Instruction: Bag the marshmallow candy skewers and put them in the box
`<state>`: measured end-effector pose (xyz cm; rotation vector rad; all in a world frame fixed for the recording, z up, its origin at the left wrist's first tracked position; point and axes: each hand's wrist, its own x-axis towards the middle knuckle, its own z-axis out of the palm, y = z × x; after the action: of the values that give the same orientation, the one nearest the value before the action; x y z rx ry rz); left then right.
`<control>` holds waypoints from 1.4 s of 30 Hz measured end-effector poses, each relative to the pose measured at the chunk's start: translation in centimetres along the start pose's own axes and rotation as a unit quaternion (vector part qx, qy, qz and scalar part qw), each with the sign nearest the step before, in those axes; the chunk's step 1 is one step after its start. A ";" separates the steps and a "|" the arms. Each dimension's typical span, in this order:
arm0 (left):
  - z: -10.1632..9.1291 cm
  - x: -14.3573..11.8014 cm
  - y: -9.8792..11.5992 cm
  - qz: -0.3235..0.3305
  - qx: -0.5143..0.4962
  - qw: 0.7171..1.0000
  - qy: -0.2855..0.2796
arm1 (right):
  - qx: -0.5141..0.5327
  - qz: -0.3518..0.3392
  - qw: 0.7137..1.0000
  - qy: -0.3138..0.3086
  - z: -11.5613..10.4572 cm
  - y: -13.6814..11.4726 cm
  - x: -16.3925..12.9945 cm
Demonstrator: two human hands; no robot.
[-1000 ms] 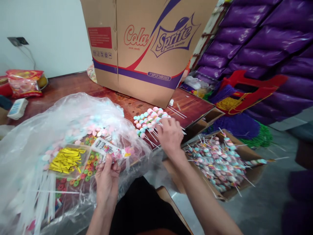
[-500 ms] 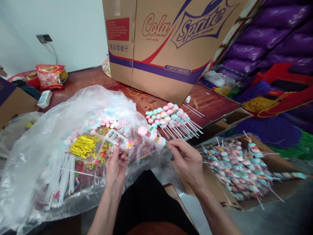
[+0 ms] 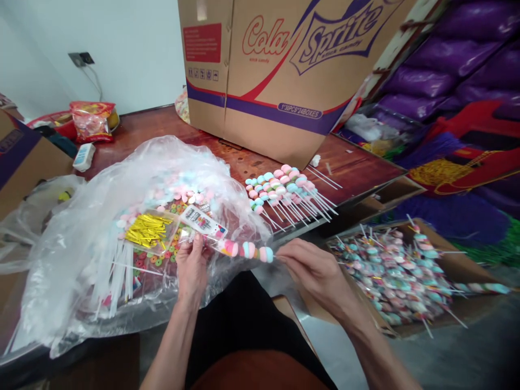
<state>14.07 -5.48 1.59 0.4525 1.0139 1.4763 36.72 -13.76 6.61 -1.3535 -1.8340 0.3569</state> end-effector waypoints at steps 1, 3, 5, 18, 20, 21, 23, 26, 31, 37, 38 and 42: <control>-0.1 -0.1 -0.1 0.004 0.007 1.000 -0.009 | 0.020 0.011 1.000 -0.005 0.3 -0.1 -0.1; -0.1 -0.3 -0.2 0.013 0.009 1.000 -0.014 | 0.048 0.032 0.998 -0.003 1.0 -0.1 -0.3; 0.0 -0.6 -0.4 0.029 0.009 1.000 0.000 | 0.052 0.049 0.997 -0.002 1.8 -0.1 -0.6; 0.2 -1.4 -1.2 0.015 0.051 0.999 0.009 | 0.042 0.072 0.996 -0.014 3.9 -0.8 -0.8; 0.3 -1.6 -1.3 0.012 0.055 0.998 -0.004 | 0.032 0.072 0.997 -0.010 4.5 -1.2 -0.8; 0.4 -1.8 -1.4 0.011 0.056 0.998 -0.008 | 0.030 0.075 0.997 -0.007 4.9 -1.4 -0.8; 0.5 -2.1 -1.5 0.010 0.059 0.998 -0.015 | 0.036 0.089 0.995 0.009 5.8 -1.8 -0.7; 0.6 -2.6 -1.7 -0.009 0.071 0.997 -0.042 | 0.052 0.107 0.992 0.032 7.2 -2.6 -0.4; 0.9 -3.0 -1.6 -0.054 0.073 0.992 -0.085 | 0.068 0.118 0.988 0.071 8.7 -3.3 0.3; 0.3 -2.3 -0.8 -0.060 0.018 0.995 -0.077 | 0.139 0.201 0.969 -0.029 7.7 -2.5 -1.3; 0.2 -2.3 -0.8 -0.064 0.020 0.994 -0.084 | 0.152 0.225 0.961 -0.049 7.7 -2.4 -1.6; -0.2 -2.9 -1.0 -0.091 0.051 0.988 -0.114 | 0.190 0.253 0.947 -0.055 8.8 -2.9 -1.8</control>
<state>15.04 -8.39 1.48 0.5740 0.9256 1.1848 28.46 -14.40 2.09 -1.5285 -1.3796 1.0176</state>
